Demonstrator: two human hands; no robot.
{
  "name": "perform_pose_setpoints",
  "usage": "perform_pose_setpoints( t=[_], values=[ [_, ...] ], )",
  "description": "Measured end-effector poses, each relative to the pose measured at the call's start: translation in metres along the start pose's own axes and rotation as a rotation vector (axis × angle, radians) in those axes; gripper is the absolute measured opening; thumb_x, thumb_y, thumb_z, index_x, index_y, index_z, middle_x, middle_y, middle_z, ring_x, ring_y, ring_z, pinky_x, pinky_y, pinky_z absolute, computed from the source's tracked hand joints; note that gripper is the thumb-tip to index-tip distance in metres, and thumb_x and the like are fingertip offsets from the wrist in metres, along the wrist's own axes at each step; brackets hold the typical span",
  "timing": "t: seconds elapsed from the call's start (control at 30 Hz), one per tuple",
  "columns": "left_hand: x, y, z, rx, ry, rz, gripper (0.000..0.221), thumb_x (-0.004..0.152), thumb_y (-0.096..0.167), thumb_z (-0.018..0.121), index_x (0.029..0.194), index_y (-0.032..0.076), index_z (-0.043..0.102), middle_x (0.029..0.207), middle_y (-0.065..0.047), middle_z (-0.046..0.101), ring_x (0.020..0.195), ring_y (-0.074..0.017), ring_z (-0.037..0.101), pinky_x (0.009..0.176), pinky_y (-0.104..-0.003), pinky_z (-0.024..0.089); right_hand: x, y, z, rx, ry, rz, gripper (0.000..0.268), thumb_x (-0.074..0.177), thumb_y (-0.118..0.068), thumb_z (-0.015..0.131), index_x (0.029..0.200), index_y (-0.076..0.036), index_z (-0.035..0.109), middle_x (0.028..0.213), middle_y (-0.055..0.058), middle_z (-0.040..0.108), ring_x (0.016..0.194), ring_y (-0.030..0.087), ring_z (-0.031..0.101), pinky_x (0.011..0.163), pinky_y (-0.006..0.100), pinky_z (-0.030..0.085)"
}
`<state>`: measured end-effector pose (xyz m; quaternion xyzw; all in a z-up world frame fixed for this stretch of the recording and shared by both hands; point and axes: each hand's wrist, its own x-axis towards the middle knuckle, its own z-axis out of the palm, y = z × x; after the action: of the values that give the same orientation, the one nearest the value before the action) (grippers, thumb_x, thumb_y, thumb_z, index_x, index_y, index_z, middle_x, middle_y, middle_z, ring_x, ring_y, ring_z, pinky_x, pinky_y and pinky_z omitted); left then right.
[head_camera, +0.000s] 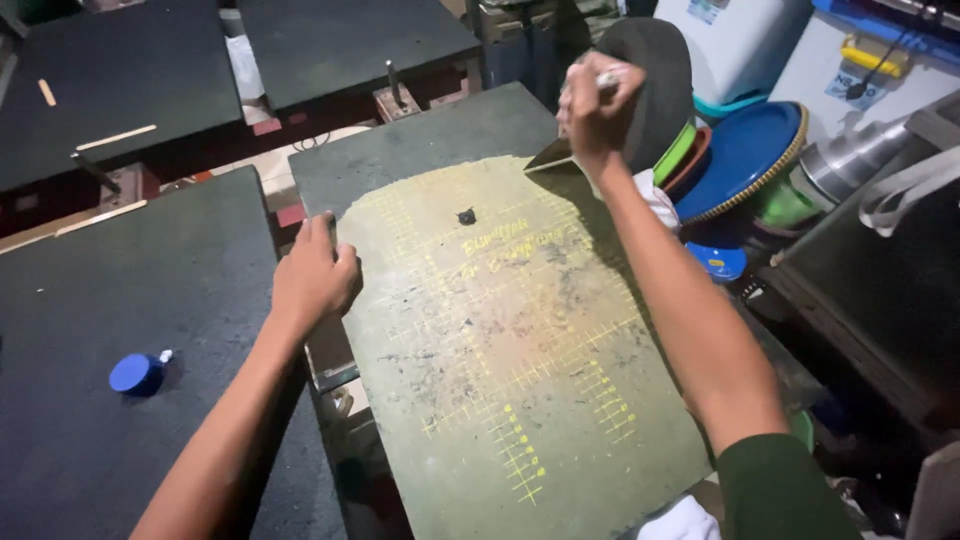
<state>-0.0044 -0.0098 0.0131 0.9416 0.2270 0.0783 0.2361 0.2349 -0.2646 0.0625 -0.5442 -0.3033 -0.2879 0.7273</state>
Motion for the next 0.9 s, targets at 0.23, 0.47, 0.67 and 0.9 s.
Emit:
perform_pose_setpoints(
  t=[0.23,0.47,0.67,0.9],
  values=[
    [-0.001,0.0,0.002,0.024,0.001,0.033,0.065,0.096,0.029,0.032,0.153,0.0,0.037,0.156,-0.025,0.041,0.121,-0.0501,0.055,0.094,-0.062,0.046,-0.025,0.016,-0.006,-0.144,0.031,-0.111,0.035,0.094,-0.018,0.055,0.063,-0.011,0.041,0.053,0.006,0.047,0.043,0.013,0.049,0.039,0.029,0.04],
    [0.0,0.002,0.003,0.024,0.009,0.04,0.061,0.097,0.026,0.028,0.15,-0.003,0.038,0.16,-0.027,0.037,0.132,-0.0465,0.049,0.093,-0.062,0.044,-0.014,0.036,-0.003,-0.146,-0.003,-0.354,0.041,0.097,-0.012,0.056,0.057,-0.009,0.045,0.049,0.007,0.048,0.043,0.016,0.043,0.046,0.036,0.034],
    [0.004,-0.002,0.006,0.036,0.003,0.025,0.061,0.098,0.027,0.029,0.151,-0.001,0.036,0.159,-0.031,0.034,0.123,-0.0514,0.054,0.09,-0.062,0.046,-0.026,0.043,-0.01,-0.106,0.03,-0.24,0.037,0.1,-0.024,0.056,0.066,-0.01,0.051,0.055,0.005,0.052,0.043,0.012,0.051,0.037,0.025,0.041],
    [0.003,-0.005,0.002,-0.001,-0.001,0.016,0.061,0.096,0.027,0.032,0.15,0.0,0.037,0.157,-0.032,0.036,0.117,-0.0529,0.056,0.087,-0.062,0.047,-0.034,0.054,-0.01,-0.234,-0.136,-0.24,0.038,0.103,-0.029,0.056,0.069,-0.011,0.052,0.063,0.006,0.056,0.053,0.014,0.054,0.049,0.03,0.049]
  ],
)
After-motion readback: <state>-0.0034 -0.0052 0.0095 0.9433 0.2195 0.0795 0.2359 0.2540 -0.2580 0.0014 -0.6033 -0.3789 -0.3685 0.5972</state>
